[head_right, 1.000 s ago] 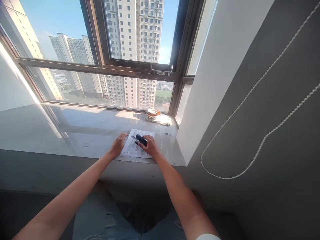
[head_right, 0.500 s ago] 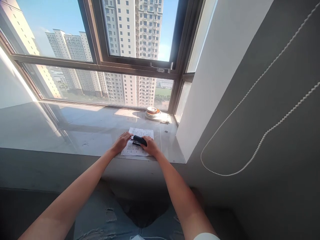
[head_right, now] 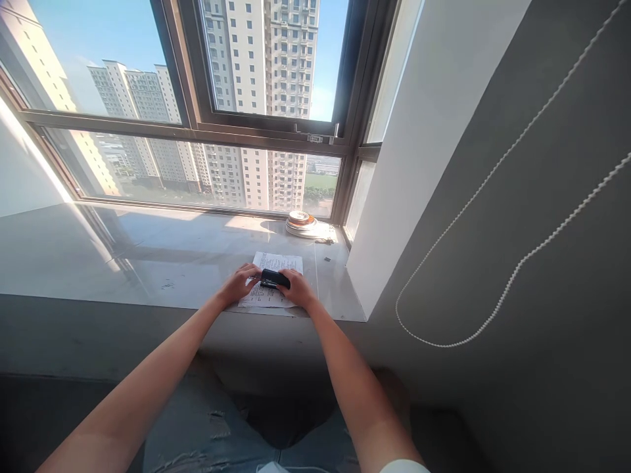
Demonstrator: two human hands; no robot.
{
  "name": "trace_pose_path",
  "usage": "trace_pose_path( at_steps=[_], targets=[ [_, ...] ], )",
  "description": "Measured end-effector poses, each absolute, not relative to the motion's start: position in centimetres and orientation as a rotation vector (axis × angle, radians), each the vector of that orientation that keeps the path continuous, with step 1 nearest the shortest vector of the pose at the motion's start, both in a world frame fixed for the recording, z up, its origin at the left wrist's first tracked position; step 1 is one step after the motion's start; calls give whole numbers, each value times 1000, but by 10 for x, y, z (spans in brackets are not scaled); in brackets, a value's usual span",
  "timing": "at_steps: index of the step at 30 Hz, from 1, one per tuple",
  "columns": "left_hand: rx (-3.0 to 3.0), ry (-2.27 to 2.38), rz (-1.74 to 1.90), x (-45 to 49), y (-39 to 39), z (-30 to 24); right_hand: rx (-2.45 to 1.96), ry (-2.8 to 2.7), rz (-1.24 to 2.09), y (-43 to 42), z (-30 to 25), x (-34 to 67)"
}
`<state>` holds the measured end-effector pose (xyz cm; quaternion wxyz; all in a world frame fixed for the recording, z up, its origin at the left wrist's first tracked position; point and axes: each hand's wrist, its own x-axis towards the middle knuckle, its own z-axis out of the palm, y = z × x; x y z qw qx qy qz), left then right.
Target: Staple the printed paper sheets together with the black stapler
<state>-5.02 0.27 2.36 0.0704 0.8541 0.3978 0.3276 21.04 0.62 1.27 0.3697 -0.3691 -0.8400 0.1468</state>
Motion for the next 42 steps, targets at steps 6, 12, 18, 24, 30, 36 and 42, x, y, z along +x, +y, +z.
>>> trace_pose_path(
  at_steps=[6,12,18,24,30,36,42],
  targets=[
    [2508,1174,1021,-51,4,25,-925,-2160,369,5,13,212],
    [2234,1174,988,-59,7,29,-927,-2171,384,5,14,212],
    [2181,1120,1033,-63,9,27,-930,-2166,390,3,16,212],
    [2225,1096,1048,-63,11,23,-931,-2171,405,3,16,213],
    [2247,1114,1039,-64,13,22,-943,-2159,406,4,15,212],
    [2246,1140,991,-64,11,23,-1057,-2066,472,7,16,213],
    [2228,1195,992,-63,11,22,-1113,-1796,683,15,13,219]
  ],
)
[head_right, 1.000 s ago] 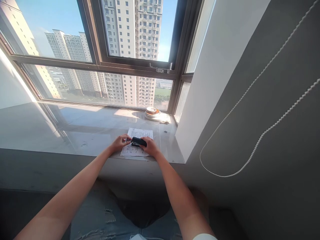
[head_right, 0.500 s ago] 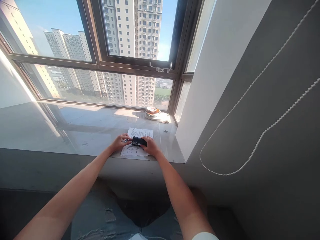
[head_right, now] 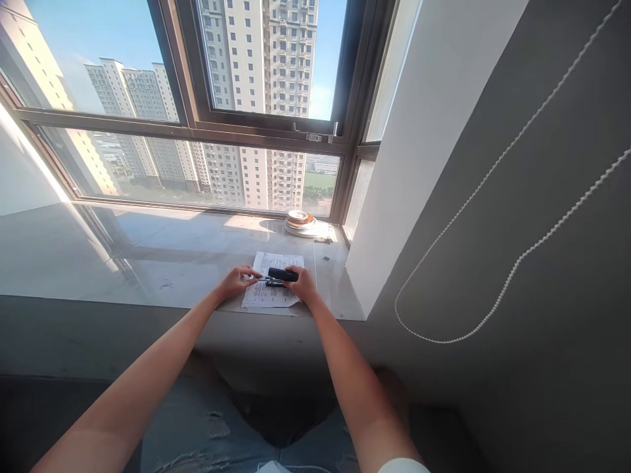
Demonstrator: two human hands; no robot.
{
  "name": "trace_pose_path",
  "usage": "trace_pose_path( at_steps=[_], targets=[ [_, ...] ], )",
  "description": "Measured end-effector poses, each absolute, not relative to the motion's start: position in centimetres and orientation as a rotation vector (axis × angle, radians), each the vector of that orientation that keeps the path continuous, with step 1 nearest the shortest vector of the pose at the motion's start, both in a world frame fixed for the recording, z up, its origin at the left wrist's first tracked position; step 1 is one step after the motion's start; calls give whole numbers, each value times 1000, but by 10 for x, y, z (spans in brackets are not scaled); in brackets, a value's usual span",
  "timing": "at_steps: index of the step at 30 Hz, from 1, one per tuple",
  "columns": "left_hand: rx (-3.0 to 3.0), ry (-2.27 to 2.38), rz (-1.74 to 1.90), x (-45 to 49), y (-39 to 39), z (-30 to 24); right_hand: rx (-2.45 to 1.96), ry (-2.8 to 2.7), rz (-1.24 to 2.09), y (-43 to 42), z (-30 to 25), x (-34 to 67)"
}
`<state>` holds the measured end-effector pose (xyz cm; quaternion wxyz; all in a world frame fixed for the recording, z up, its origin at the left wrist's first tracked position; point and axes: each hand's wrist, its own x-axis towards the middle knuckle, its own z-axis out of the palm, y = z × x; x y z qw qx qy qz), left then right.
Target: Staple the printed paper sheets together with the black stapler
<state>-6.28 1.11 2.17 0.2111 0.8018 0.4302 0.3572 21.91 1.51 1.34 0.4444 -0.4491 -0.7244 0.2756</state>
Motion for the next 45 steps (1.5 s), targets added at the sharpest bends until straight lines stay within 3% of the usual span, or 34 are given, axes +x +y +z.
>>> trace_pose_path(
  at_steps=[10,24,37,45],
  targets=[
    [2023,1121,1157,-64,8,28,-934,-1640,863,17,11,225],
    [2318,980,911,-55,9,27,-582,-2019,976,9,16,220],
    [2245,1069,983,-59,9,24,-686,-2137,955,0,25,219],
    [2121,1236,1053,-58,18,18,-908,-2065,1010,-49,29,290]
  ],
)
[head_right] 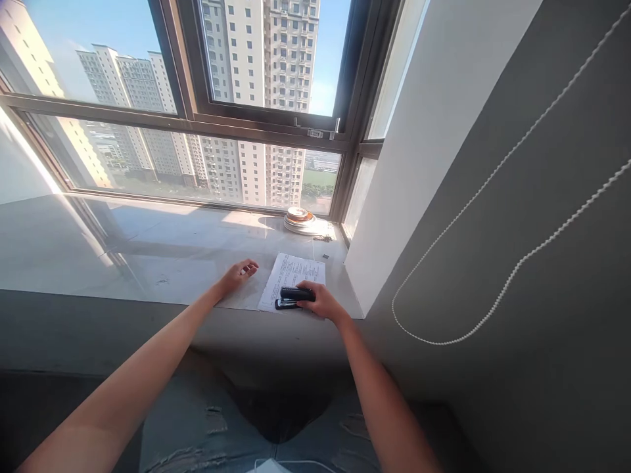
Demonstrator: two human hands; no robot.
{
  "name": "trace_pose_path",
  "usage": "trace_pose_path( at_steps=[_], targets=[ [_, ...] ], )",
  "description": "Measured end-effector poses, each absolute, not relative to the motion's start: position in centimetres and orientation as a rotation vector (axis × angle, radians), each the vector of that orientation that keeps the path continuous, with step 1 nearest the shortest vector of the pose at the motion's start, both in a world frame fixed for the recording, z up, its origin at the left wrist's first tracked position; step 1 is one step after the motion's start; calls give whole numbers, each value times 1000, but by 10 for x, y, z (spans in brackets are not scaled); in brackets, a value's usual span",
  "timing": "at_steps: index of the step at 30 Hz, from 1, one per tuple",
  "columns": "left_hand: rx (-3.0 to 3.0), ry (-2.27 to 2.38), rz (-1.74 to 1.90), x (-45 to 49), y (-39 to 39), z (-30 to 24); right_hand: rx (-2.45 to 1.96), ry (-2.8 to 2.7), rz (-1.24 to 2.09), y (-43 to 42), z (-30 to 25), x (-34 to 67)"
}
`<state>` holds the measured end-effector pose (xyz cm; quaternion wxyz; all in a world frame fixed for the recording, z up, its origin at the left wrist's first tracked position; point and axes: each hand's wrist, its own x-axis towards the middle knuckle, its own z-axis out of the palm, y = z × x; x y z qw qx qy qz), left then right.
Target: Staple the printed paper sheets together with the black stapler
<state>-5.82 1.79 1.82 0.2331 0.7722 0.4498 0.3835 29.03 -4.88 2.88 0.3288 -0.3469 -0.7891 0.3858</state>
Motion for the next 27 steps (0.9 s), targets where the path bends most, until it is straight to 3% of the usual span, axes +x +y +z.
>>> trace_pose_path(
  at_steps=[7,13,19,27],
  targets=[
    [2068,1295,1044,-59,19,18,-1036,-1894,987,-51,26,332],
    [2055,1265,1040,-58,19,16,-1247,-1425,627,-3,19,334],
    [2056,1253,1025,-61,23,10,-1805,-1871,244,64,18,316],
    [1921,1257,1115,-60,19,18,-2064,-2075,307,93,10,254]
  ],
)
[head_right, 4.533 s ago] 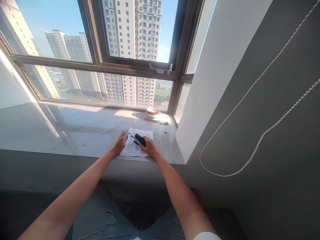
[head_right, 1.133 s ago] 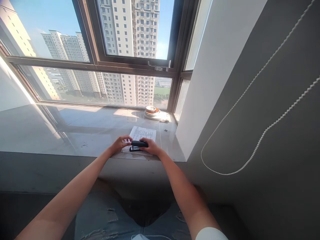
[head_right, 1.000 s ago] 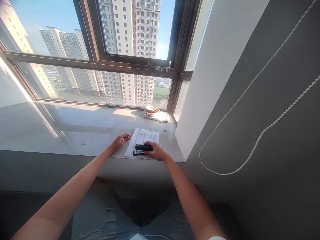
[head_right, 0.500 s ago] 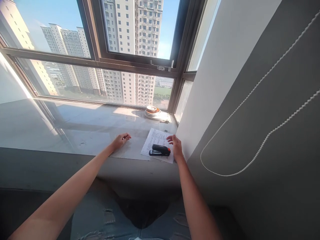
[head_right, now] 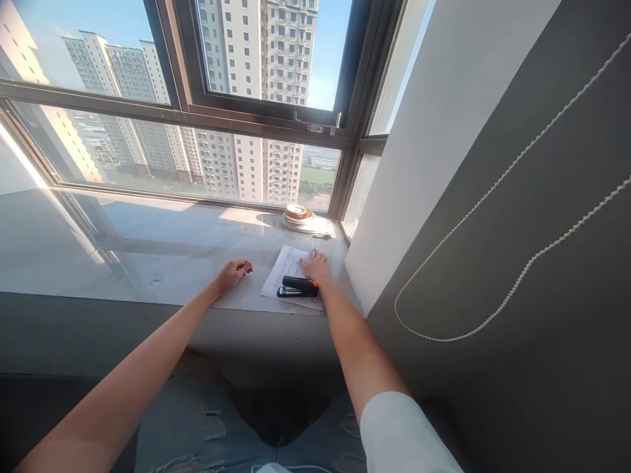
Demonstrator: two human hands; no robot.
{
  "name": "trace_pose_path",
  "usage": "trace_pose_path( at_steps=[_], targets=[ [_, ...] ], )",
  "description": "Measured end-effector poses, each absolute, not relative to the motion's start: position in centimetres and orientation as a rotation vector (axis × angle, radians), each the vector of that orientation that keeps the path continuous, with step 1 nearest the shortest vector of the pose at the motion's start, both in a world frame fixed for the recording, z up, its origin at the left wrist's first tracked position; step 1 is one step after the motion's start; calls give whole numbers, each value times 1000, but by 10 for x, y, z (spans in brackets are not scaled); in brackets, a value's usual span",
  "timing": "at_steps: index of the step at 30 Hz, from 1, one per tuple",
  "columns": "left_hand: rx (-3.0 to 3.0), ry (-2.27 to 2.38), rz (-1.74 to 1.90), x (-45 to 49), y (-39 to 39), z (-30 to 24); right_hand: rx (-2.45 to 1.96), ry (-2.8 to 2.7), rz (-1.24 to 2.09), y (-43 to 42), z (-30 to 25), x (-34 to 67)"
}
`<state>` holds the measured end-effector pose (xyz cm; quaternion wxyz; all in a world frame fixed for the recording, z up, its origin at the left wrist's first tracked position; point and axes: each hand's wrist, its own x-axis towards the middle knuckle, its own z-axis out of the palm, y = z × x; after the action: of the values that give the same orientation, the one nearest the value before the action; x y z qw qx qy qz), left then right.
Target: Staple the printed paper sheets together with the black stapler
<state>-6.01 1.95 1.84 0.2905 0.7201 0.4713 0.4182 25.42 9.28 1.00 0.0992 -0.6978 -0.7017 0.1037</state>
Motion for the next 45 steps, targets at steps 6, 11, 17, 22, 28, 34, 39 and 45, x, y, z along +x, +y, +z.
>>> trace_pose_path(
  at_steps=[6,11,17,22,28,34,39,45],
  targets=[
    [1505,1245,1699,-73,16,25,-1773,-2227,336,101,14,156],
    [1022,1326,1940,-84,19,22,-1572,-2400,370,97,17,91],
    [968,1373,1913,-88,23,18,-1573,-2411,386,91,20,88],
    [993,1323,1868,-86,24,17,-1653,-2341,377,91,19,124],
    [1173,1309,1738,-81,14,25,-1711,-2327,365,93,15,190],
    [1764,1424,1352,-64,16,24,-1687,-2344,357,86,14,231],
    [2309,1592,1025,-52,19,17,-1616,-2283,367,81,19,229],
    [2552,1577,607,-48,17,17,-1281,-2149,295,52,41,247]
  ],
)
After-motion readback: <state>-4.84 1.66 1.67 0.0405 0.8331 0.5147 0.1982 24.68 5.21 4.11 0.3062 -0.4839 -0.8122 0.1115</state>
